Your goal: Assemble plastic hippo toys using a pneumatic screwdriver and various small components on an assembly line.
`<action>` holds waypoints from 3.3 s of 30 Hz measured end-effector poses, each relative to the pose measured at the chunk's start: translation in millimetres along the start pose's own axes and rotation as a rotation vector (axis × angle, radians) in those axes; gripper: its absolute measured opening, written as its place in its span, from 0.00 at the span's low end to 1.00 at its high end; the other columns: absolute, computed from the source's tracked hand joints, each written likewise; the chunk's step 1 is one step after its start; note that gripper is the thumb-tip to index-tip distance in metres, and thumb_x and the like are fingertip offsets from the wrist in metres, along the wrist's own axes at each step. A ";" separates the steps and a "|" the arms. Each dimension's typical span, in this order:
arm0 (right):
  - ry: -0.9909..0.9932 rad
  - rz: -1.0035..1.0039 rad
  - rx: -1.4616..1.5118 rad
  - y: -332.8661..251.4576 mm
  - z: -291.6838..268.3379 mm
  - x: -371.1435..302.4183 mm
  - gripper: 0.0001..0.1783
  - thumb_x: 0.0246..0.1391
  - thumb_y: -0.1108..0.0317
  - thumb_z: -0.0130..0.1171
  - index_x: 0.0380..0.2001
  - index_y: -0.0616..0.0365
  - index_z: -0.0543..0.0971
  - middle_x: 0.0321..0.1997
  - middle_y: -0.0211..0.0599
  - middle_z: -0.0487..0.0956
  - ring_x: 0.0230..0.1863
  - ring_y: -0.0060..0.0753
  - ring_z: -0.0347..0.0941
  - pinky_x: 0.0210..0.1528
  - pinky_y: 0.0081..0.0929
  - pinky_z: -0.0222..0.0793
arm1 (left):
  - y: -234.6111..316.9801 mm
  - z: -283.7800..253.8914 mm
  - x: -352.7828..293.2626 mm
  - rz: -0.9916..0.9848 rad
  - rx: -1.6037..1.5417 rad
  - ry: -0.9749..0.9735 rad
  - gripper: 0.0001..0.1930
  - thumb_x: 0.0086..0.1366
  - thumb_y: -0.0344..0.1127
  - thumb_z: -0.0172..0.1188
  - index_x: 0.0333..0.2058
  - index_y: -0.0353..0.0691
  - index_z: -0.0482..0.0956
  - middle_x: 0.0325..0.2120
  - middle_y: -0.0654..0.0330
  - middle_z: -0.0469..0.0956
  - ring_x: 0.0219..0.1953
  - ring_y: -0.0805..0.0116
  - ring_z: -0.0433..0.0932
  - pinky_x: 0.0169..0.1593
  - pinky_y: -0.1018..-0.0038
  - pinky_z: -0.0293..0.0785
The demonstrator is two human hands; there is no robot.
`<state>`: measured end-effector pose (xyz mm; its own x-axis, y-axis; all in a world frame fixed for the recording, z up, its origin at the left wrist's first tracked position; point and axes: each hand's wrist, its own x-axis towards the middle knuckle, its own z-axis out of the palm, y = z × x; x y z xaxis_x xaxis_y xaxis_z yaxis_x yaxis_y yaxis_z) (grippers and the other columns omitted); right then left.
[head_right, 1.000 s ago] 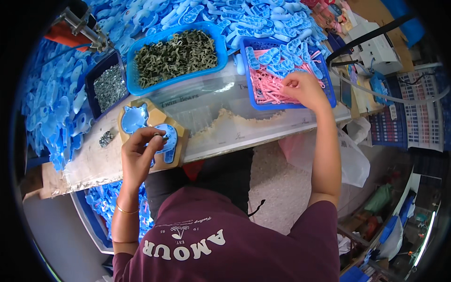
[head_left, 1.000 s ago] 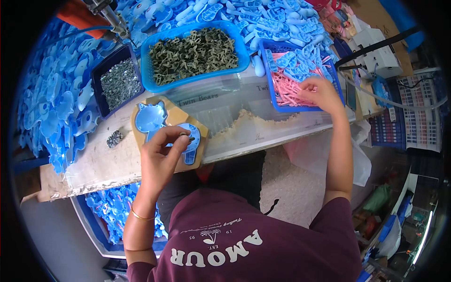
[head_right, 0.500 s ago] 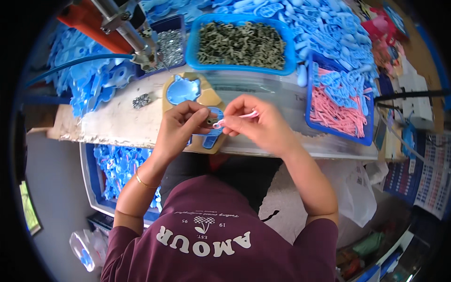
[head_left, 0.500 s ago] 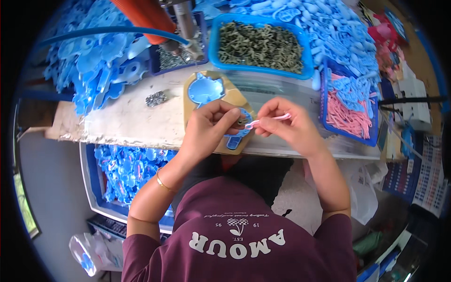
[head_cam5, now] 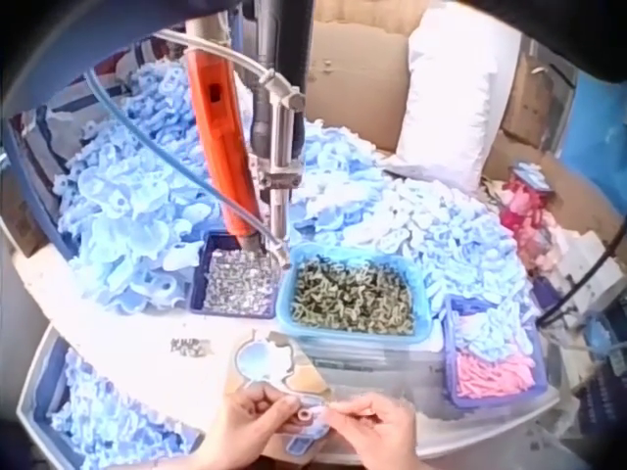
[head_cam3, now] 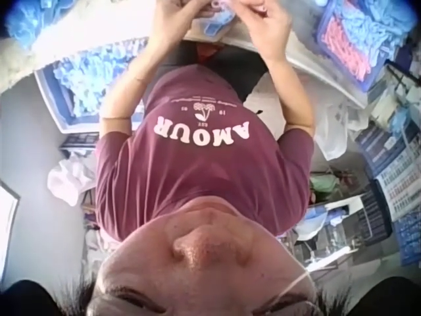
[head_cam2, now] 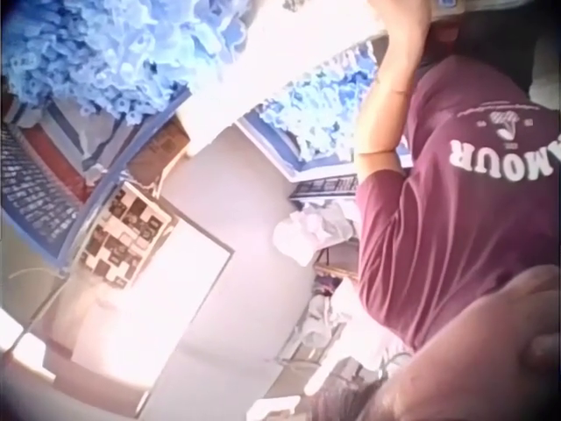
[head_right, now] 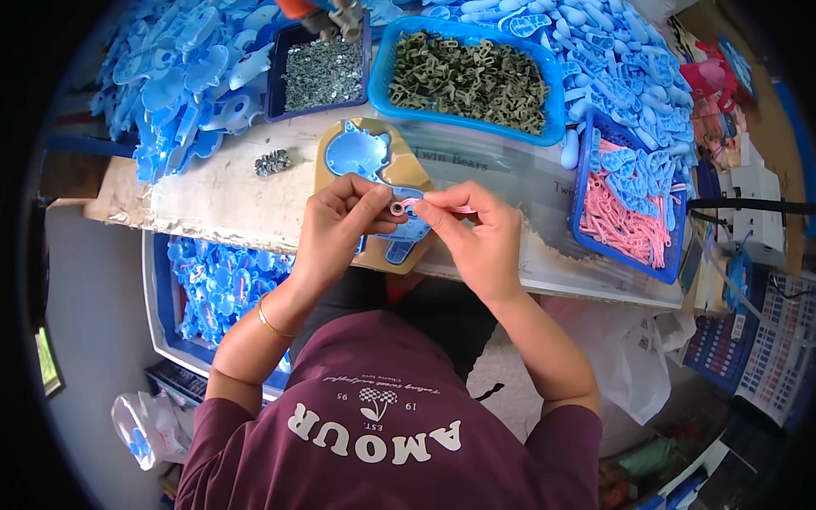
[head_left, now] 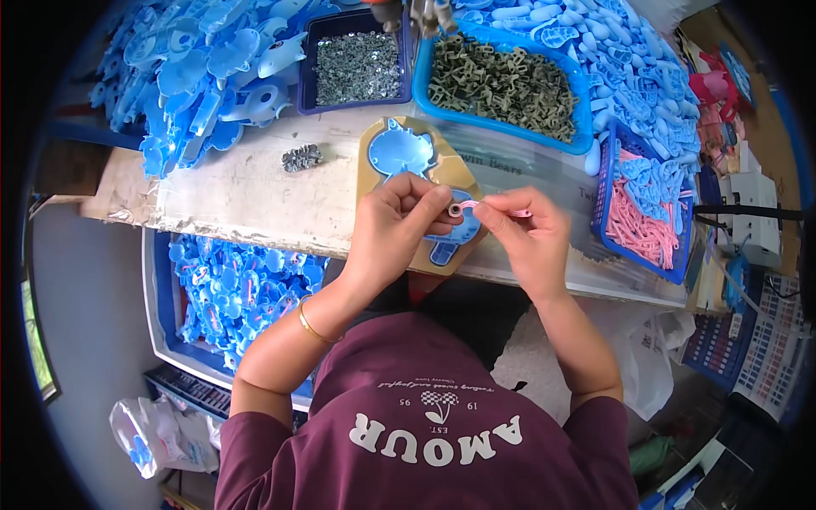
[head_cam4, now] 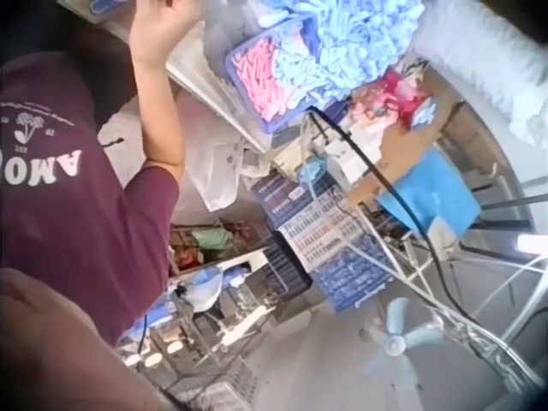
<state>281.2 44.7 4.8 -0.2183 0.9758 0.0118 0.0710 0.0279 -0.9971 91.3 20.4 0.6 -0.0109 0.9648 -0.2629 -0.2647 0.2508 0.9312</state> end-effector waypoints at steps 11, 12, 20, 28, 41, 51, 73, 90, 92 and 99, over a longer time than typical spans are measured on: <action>-0.040 -0.246 -0.243 -10.3 8.3 -6.4 0.06 0.56 0.76 0.71 0.35 0.63 0.82 0.32 0.29 0.82 0.34 0.14 0.76 0.37 0.16 0.71 | 3.9 -13.4 -0.1 0.016 0.138 -0.044 0.11 0.74 0.34 0.58 0.41 0.30 0.77 0.30 0.56 0.84 0.34 0.73 0.86 0.38 0.79 0.83; -0.041 -0.245 -0.243 -7.7 11.9 -6.8 0.06 0.56 0.76 0.71 0.35 0.63 0.82 0.32 0.29 0.82 0.34 0.14 0.76 0.37 0.16 0.71 | 3.0 -11.2 -0.9 0.074 0.182 0.002 0.10 0.74 0.34 0.58 0.40 0.30 0.77 0.30 0.56 0.84 0.34 0.73 0.86 0.38 0.79 0.83; 0.022 -0.217 -0.189 -4.3 13.4 -4.4 0.06 0.55 0.76 0.71 0.33 0.63 0.81 0.30 0.27 0.80 0.32 0.13 0.74 0.35 0.14 0.69 | 3.6 -8.5 -6.4 0.060 -0.021 0.003 0.11 0.74 0.33 0.58 0.39 0.28 0.77 0.32 0.55 0.83 0.35 0.70 0.86 0.40 0.78 0.84; -0.206 -0.151 -0.215 -23.7 3.9 4.1 0.05 0.56 0.74 0.70 0.34 0.61 0.83 0.30 0.29 0.82 0.29 0.14 0.74 0.33 0.16 0.69 | 11.4 -26.2 -4.3 -0.053 -0.008 -0.150 0.12 0.75 0.35 0.58 0.40 0.28 0.76 0.32 0.55 0.83 0.35 0.69 0.86 0.39 0.78 0.84; -0.262 -0.667 -0.877 -10.7 26.7 30.9 0.07 0.50 0.66 0.71 0.30 0.51 0.82 0.28 0.30 0.78 0.32 0.38 0.77 0.34 0.34 0.70 | 26.1 -55.2 -1.0 0.206 0.383 0.070 0.11 0.75 0.34 0.56 0.48 0.34 0.79 0.38 0.58 0.85 0.33 0.73 0.85 0.34 0.78 0.81; -0.334 -0.613 -0.944 5.8 50.5 37.1 0.06 0.51 0.64 0.69 0.29 0.53 0.83 0.28 0.33 0.79 0.32 0.43 0.77 0.38 0.37 0.69 | 15.5 -74.8 -9.7 0.646 0.925 0.198 0.08 0.68 0.28 0.61 0.45 0.40 0.83 0.36 0.59 0.84 0.33 0.68 0.82 0.33 0.74 0.75; -0.172 -0.382 -0.890 5.8 16.6 11.4 0.04 0.51 0.68 0.69 0.29 0.54 0.82 0.28 0.32 0.76 0.29 0.40 0.76 0.33 0.39 0.71 | -7.7 -75.6 -10.1 0.852 1.436 -0.224 0.19 0.62 0.43 0.66 0.50 0.44 0.79 0.56 0.60 0.75 0.65 0.54 0.67 0.71 0.54 0.61; -0.315 -0.454 -0.733 -46.3 47.4 39.7 0.17 0.53 0.67 0.68 0.47 0.53 0.82 0.36 0.36 0.81 0.36 0.40 0.79 0.38 0.39 0.74 | -6.4 -75.0 -5.4 0.850 1.384 -0.227 0.18 0.63 0.44 0.65 0.48 0.42 0.80 0.55 0.56 0.76 0.65 0.50 0.67 0.70 0.52 0.61; -0.136 -0.679 -0.533 -68.2 73.4 52.7 0.24 0.53 0.71 0.68 0.54 0.57 0.78 0.39 0.40 0.80 0.35 0.40 0.78 0.41 0.38 0.75 | -4.0 -73.0 -5.9 0.880 1.397 -0.192 0.17 0.63 0.44 0.65 0.47 0.41 0.81 0.53 0.56 0.77 0.63 0.50 0.69 0.68 0.53 0.63; 0.474 -1.134 -0.500 -107.3 139.4 130.5 0.40 0.54 0.68 0.68 0.65 0.69 0.61 0.58 0.59 0.71 0.58 0.54 0.71 0.62 0.44 0.66 | 6.7 -69.5 -3.7 0.930 1.346 -0.159 0.13 0.62 0.39 0.67 0.43 0.41 0.82 0.48 0.59 0.80 0.57 0.54 0.73 0.62 0.59 0.68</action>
<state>109.4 138.8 102.8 -0.0427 0.3374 0.9404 0.4462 0.8486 -0.2842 22.6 13.0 -9.7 0.4385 0.7911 0.4265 0.7545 -0.5819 0.3035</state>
